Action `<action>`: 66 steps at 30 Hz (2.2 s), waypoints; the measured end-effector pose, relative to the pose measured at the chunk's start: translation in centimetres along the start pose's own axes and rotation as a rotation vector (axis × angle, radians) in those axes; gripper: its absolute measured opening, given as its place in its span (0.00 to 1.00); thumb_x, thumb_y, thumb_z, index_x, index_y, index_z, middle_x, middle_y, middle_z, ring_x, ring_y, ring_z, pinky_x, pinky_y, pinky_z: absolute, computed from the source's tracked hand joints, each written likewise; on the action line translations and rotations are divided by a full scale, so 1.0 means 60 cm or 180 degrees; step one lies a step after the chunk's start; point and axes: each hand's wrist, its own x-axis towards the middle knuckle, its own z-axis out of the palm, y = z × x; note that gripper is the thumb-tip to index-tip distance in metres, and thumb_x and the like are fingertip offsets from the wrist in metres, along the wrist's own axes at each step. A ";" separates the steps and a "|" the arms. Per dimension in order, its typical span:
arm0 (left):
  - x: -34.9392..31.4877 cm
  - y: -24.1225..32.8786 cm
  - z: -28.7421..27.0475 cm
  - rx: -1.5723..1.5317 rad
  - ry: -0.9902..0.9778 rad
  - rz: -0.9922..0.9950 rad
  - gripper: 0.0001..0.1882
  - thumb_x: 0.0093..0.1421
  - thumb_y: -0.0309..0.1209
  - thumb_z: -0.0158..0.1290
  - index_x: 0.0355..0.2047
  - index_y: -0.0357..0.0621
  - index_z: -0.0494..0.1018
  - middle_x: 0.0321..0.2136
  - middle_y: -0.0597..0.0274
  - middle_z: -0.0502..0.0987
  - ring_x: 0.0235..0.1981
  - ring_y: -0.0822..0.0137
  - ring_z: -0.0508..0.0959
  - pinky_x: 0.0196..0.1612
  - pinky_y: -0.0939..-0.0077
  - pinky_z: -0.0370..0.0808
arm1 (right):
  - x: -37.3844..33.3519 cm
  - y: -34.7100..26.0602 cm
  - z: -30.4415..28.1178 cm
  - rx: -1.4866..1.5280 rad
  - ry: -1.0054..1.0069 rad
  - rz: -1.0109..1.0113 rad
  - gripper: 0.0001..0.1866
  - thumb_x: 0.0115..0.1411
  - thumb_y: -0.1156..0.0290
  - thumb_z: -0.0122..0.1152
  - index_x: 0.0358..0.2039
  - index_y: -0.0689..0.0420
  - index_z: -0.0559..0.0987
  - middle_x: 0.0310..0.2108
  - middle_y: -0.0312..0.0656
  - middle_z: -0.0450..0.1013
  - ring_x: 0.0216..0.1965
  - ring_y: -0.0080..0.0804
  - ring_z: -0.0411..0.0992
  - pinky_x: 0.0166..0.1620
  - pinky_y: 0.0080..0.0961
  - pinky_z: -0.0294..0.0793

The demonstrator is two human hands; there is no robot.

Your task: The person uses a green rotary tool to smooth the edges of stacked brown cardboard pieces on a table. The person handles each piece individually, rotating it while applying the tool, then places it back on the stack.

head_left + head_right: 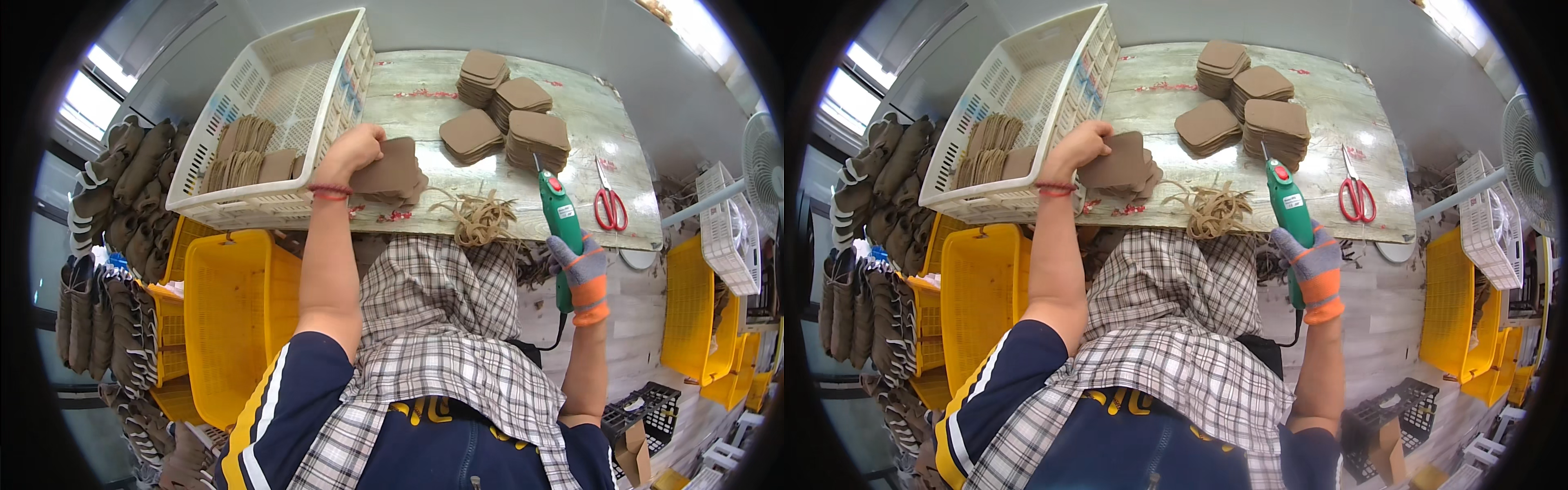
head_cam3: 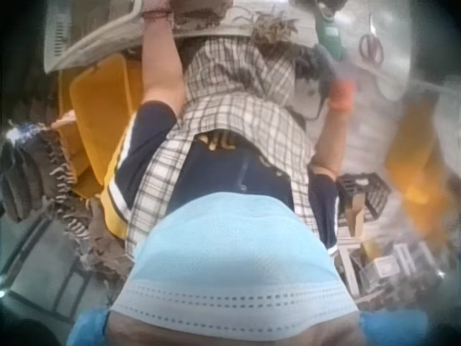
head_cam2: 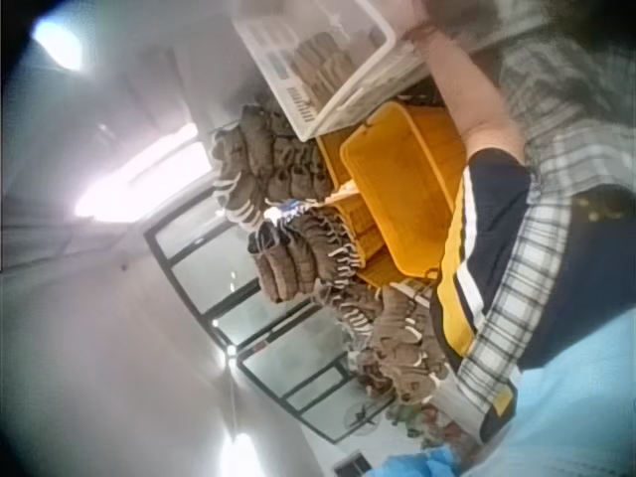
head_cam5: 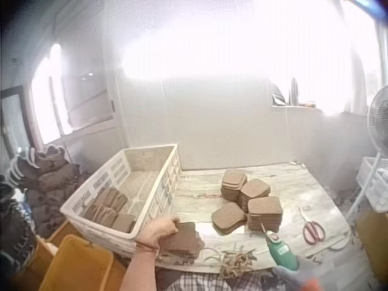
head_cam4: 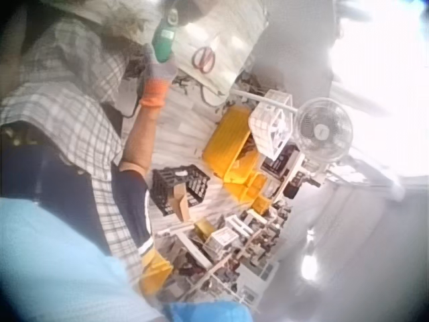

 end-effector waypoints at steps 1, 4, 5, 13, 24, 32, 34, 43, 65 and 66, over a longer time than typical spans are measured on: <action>0.026 -0.023 0.018 0.0651 0.0220 -0.0170 0.11 0.52 0.24 0.47 0.35 0.40 0.75 0.31 0.56 0.78 0.30 0.58 0.77 0.37 0.65 0.73 | 0.004 0.004 0.005 -0.0028 -0.0065 0.0006 0.20 0.51 0.65 0.68 0.40 0.63 0.75 0.21 0.33 0.72 0.18 0.16 0.67 0.21 0.15 0.67; 0.037 0.052 0.038 0.1562 0.0866 -0.0086 0.14 0.56 0.31 0.44 0.36 0.42 0.78 0.41 0.51 0.76 0.47 0.53 0.72 0.48 0.57 0.69 | -0.001 0.002 0.007 -0.0194 -0.0078 0.0065 0.20 0.51 0.64 0.69 0.39 0.63 0.75 0.19 0.33 0.71 0.18 0.16 0.66 0.21 0.16 0.65; 0.051 0.058 0.053 0.1244 0.1104 0.0082 0.14 0.56 0.33 0.45 0.36 0.41 0.78 0.42 0.52 0.75 0.50 0.53 0.69 0.49 0.55 0.67 | 0.000 0.003 0.010 -0.0191 -0.0120 0.0084 0.20 0.51 0.64 0.69 0.39 0.63 0.76 0.19 0.33 0.71 0.17 0.16 0.66 0.21 0.16 0.65; 0.158 0.153 0.204 0.0612 0.0534 -0.0022 0.31 0.57 0.45 0.52 0.55 0.37 0.63 0.60 0.50 0.58 0.66 0.52 0.48 0.61 0.43 0.48 | 0.009 0.027 0.014 -0.0249 -0.0036 0.0065 0.19 0.50 0.63 0.68 0.38 0.63 0.76 0.20 0.33 0.72 0.17 0.17 0.66 0.21 0.18 0.65; 0.125 0.161 0.216 -0.0859 0.1717 0.0220 0.22 0.41 0.28 0.62 0.36 0.38 0.66 0.39 0.53 0.72 0.45 0.49 0.68 0.50 0.57 0.62 | 0.015 0.030 0.026 -0.0307 -0.0030 0.0129 0.20 0.50 0.61 0.69 0.36 0.62 0.76 0.20 0.34 0.72 0.17 0.17 0.67 0.22 0.18 0.67; 0.013 0.217 0.175 -0.7068 0.0709 -0.0093 0.18 0.54 0.16 0.54 0.45 0.36 0.66 0.45 0.55 0.73 0.47 0.59 0.73 0.54 0.61 0.71 | 0.016 0.006 0.037 -0.0210 -0.0033 0.0031 0.22 0.50 0.60 0.69 0.37 0.64 0.76 0.19 0.34 0.72 0.17 0.17 0.67 0.21 0.17 0.67; -0.004 0.234 0.171 -0.7454 0.0614 -0.0173 0.18 0.55 0.17 0.54 0.47 0.36 0.66 0.47 0.56 0.72 0.49 0.59 0.72 0.55 0.59 0.70 | 0.009 -0.012 0.043 -0.0176 -0.0114 0.0026 0.22 0.50 0.60 0.69 0.38 0.64 0.75 0.19 0.34 0.72 0.17 0.17 0.67 0.21 0.17 0.67; -0.005 0.256 0.201 -0.8272 0.0293 -0.0480 0.21 0.56 0.18 0.53 0.51 0.42 0.64 0.48 0.58 0.71 0.49 0.60 0.72 0.56 0.63 0.71 | -0.004 -0.029 0.051 0.0000 -0.0179 0.0063 0.21 0.50 0.62 0.69 0.38 0.64 0.75 0.19 0.33 0.71 0.17 0.17 0.67 0.21 0.15 0.67; -0.056 0.278 0.240 -0.7454 -0.0202 0.0104 0.16 0.59 0.19 0.49 0.48 0.40 0.65 0.46 0.56 0.73 0.48 0.62 0.74 0.54 0.67 0.73 | -0.001 -0.059 0.045 0.0166 -0.0068 0.0048 0.15 0.52 0.68 0.67 0.35 0.61 0.73 0.20 0.35 0.70 0.17 0.20 0.68 0.20 0.16 0.65; -0.059 0.278 0.243 -0.7429 -0.0239 0.0069 0.16 0.59 0.19 0.50 0.48 0.40 0.65 0.46 0.56 0.72 0.49 0.62 0.73 0.54 0.67 0.72 | 0.001 -0.057 0.044 0.0192 -0.0050 0.0013 0.15 0.52 0.67 0.67 0.35 0.61 0.73 0.19 0.35 0.70 0.17 0.20 0.68 0.20 0.16 0.65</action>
